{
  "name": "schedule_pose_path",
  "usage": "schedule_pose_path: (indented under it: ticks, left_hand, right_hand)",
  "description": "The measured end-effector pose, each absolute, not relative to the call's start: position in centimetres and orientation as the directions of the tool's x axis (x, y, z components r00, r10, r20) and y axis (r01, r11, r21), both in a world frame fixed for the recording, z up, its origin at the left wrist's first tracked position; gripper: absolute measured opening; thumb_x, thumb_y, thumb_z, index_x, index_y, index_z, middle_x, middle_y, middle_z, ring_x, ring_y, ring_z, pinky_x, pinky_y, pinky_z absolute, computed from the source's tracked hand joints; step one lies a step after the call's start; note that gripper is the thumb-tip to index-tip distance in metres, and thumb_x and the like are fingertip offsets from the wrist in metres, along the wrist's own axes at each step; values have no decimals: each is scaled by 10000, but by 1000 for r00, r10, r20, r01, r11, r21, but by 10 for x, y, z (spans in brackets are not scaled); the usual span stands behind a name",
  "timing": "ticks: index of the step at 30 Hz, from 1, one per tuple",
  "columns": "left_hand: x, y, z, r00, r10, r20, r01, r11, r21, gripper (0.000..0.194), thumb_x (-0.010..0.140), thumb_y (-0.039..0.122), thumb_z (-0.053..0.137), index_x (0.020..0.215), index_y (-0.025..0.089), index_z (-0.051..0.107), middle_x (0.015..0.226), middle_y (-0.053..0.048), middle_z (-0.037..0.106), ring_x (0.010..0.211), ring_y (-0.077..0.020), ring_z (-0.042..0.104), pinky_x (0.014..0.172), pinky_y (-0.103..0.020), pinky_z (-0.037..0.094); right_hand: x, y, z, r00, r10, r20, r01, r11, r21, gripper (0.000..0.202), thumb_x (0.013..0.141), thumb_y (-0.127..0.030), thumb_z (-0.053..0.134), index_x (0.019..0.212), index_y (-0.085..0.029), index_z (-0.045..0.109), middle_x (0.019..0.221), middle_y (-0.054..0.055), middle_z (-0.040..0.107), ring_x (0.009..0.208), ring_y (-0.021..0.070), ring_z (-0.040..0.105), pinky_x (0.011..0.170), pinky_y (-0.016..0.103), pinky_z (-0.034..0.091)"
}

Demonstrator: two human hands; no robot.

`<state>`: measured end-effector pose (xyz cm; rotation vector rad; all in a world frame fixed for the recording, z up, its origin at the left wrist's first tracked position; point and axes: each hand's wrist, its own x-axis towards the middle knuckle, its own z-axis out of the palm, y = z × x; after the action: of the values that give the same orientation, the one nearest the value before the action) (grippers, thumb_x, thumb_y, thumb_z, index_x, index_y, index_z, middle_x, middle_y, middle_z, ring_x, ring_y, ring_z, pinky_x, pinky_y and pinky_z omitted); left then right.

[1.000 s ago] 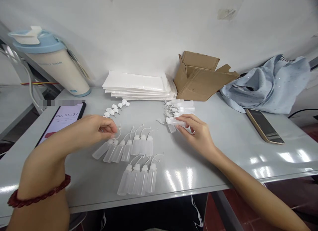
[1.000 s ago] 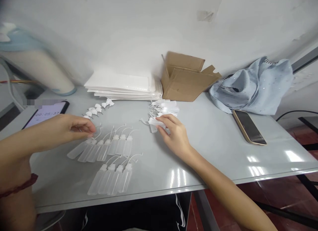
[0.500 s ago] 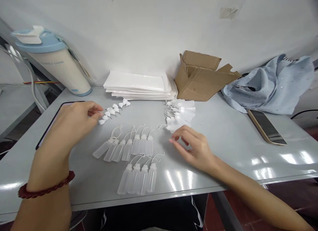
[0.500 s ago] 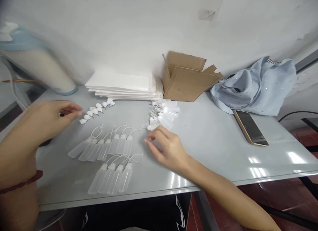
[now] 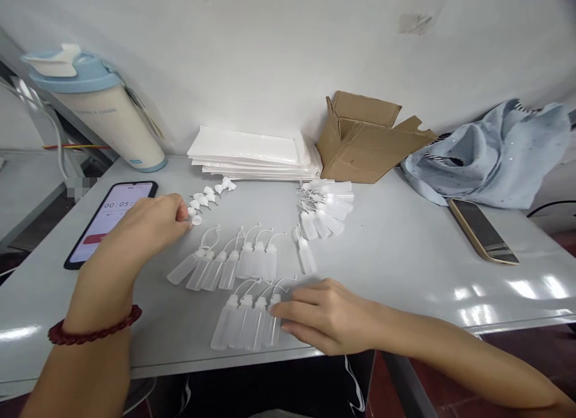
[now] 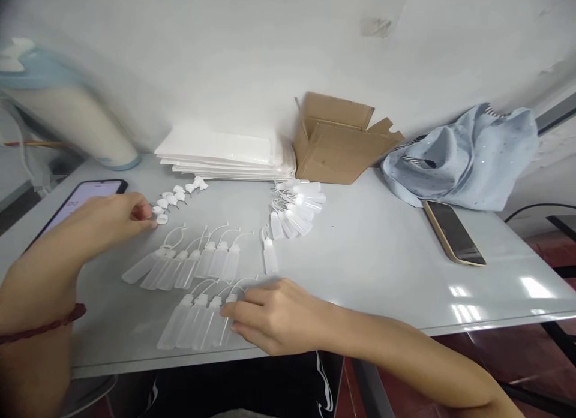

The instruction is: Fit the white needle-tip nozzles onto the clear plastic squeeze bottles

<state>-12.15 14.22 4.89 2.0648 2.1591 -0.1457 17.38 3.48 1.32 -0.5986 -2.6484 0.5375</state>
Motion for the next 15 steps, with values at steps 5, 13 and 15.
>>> schedule_pose_path:
  ticks: [5, 13, 15]
  left_hand:
    - [-119, 142, 46, -13, 986, -166, 999, 18, 29, 101, 745, 258, 505, 660, 216, 538, 723, -56, 671, 672, -231, 568, 575, -312, 398]
    - [-110, 140, 54, -37, 990, -139, 997, 45, 55, 284, 825, 275, 430, 1025, 202, 618, 882, -69, 726, 845, -288, 624, 668, -343, 442]
    - [-109, 141, 55, -38, 991, -132, 997, 47, 64, 361, 852, 298, 403, 1130, 198, 609, 924, -76, 728, 910, -302, 619, 724, -358, 450]
  right_hand:
    - [172, 34, 13, -892, 402, 208, 308, 876, -371, 355, 1008, -334, 356, 1148, -126, 607, 746, 23, 594, 561, 119, 494, 509, 251, 399]
    - [172, 33, 10, -896, 408, 176, 319, 865, -386, 383, 1010, -355, 331, 1047, -146, 650, 730, 22, 585, 550, 121, 448, 486, 258, 325]
    - [172, 33, 11, -891, 422, 166, 339, 863, -374, 384, 1010, -360, 338, 1008, -149, 660, 702, 17, 572, 546, 119, 441, 491, 258, 315]
